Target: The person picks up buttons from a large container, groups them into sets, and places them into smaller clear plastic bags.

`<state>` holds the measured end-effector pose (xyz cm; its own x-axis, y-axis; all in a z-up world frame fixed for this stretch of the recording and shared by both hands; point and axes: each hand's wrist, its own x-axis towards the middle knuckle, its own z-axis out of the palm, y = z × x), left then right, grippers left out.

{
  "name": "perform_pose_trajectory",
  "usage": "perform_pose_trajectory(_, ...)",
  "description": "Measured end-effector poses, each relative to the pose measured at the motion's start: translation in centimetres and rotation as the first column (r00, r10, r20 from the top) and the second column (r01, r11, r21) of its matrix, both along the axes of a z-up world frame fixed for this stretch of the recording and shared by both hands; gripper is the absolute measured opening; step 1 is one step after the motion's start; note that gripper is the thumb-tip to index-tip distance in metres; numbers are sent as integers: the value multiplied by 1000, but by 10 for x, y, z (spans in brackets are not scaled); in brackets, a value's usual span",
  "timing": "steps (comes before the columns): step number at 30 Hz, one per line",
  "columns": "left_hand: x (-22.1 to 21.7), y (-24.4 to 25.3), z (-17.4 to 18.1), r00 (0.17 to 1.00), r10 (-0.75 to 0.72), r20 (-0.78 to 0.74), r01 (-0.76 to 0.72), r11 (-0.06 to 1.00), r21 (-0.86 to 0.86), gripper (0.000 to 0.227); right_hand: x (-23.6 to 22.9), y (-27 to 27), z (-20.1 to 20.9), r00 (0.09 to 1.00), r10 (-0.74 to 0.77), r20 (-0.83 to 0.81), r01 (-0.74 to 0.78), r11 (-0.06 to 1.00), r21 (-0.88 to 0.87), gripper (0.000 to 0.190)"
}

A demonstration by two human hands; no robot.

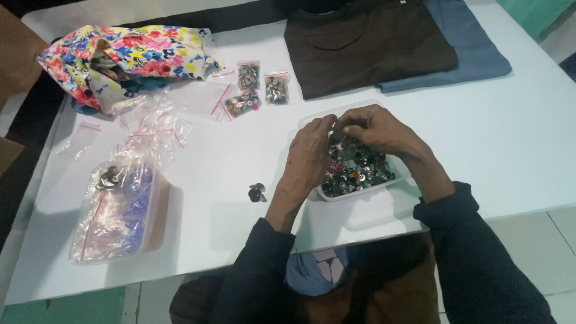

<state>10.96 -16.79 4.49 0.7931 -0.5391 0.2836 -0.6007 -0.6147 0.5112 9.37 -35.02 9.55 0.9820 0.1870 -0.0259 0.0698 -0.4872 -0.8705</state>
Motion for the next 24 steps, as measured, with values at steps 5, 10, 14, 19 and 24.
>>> perform_pose_trajectory(5,-1,-1,3,999,20,35,-20,1000,4,56,3,-2,-10,995,2,97,18,980,-201,24)
perform_pose_trajectory(10,11,-9,-16,994,15,108,-27,993,117,47,8,-3,-31,991,37,125,23,892,-451,35)
perform_pose_trajectory(14,27,-20,-36,979,7,205,-82,930,359,33,16,-3,-41,990,117,79,-25,696,-718,33)
perform_pose_trajectory(19,31,-31,-35,972,28,233,-127,896,425,21,18,-1,-49,991,110,70,-19,654,-757,27)
perform_pose_trajectory(24,14,-34,-8,982,46,185,-124,890,439,18,9,3,-38,993,11,117,74,708,-702,29)
